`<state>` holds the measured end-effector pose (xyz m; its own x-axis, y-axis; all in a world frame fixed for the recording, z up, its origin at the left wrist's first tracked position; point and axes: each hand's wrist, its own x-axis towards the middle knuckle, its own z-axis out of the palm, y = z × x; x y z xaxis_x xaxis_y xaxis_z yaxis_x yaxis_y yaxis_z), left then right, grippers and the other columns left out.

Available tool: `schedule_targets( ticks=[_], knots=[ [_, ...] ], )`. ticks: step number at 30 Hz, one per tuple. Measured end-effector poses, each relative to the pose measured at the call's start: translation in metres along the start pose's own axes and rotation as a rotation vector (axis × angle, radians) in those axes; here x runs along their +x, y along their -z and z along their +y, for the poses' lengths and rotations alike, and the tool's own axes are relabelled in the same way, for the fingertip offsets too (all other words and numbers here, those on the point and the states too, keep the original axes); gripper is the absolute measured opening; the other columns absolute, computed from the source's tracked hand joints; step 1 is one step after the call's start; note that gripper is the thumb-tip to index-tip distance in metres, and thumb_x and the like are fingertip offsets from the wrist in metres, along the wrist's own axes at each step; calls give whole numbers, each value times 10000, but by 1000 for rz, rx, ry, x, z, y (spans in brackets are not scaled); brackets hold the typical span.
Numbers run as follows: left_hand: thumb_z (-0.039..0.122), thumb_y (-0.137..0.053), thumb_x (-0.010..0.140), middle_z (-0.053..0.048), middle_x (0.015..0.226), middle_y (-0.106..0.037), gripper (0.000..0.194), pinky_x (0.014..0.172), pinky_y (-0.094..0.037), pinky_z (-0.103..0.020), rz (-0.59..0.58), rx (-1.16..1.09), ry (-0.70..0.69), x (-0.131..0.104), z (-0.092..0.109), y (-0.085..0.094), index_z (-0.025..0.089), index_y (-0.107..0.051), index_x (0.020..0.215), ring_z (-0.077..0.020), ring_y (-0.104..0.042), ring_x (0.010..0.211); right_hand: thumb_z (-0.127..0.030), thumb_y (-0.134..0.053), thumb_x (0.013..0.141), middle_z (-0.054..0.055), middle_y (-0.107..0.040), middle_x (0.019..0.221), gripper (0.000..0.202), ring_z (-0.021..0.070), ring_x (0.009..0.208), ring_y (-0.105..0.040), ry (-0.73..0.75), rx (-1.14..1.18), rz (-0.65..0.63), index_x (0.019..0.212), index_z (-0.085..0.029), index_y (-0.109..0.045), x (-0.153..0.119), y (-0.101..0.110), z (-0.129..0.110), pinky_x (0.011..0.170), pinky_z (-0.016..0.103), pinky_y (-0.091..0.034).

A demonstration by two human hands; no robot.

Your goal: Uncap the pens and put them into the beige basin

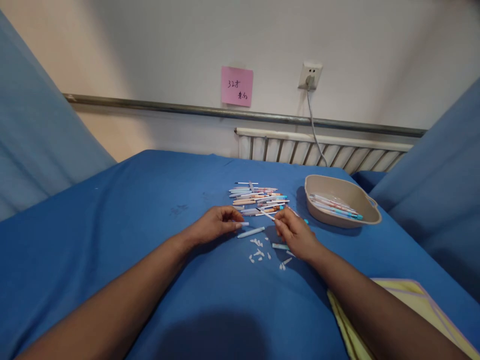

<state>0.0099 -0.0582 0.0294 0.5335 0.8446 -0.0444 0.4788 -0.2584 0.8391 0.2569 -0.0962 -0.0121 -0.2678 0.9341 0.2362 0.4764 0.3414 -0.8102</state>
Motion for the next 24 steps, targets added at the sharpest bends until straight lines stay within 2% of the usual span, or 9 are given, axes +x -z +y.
schedule_targets(
  ticks=[4, 6, 9, 14, 21, 24],
  knots=[
    [291, -561, 832, -46, 956, -630, 166, 845, -415, -300, 42, 366, -207, -2, 3, 7, 199, -696, 864, -179, -571, 884, -278, -392, 914, -38, -543, 650, 76, 126, 564, -531, 12, 7, -9, 894, -226, -443, -1, -2, -1, 537, 234, -405],
    [277, -526, 856, -49, 974, -633, 189, 839, -416, -297, 40, 476, -222, -4, 6, 11, 204, -690, 916, -184, -578, 883, -275, -396, 913, -34, -553, 662, 73, 129, 576, -540, 11, -12, -20, 897, -225, -448, -1, -3, -1, 546, 237, -407],
    [257, -535, 845, -60, 970, -661, 214, 804, -427, -296, 58, 569, -172, -4, 9, 11, 189, -648, 1014, -203, -597, 874, -272, -396, 914, -33, -557, 667, 74, 129, 577, -548, -1, -19, -40, 898, -225, -450, -1, -3, 0, 550, 239, -412],
    [222, -538, 822, -63, 961, -676, 228, 762, -434, -294, 30, 627, -118, -4, 11, 9, 184, -613, 1034, -219, -616, 861, -261, -394, 912, -35, -559, 673, 65, 124, 556, -544, 6, -6, -52, 901, -221, -445, -1, -3, -1, 549, 241, -417],
    [244, -536, 810, -50, 979, -678, 243, 777, -430, -304, 120, 596, -104, -7, 8, 12, 205, -611, 1037, -224, -614, 878, -256, -403, 907, -35, -558, 665, 59, 124, 562, -547, 1, -20, -56, 895, -222, -449, -1, -3, 0, 546, 238, -418],
    [295, -535, 825, -53, 952, -687, 221, 763, -433, -295, 105, 578, -80, -5, 2, 12, 199, -637, 996, -222, -620, 852, -259, -395, 910, -35, -557, 674, 64, 120, 558, -545, -7, -21, -41, 898, -222, -446, -1, -3, 0, 541, 237, -418]
  ],
)
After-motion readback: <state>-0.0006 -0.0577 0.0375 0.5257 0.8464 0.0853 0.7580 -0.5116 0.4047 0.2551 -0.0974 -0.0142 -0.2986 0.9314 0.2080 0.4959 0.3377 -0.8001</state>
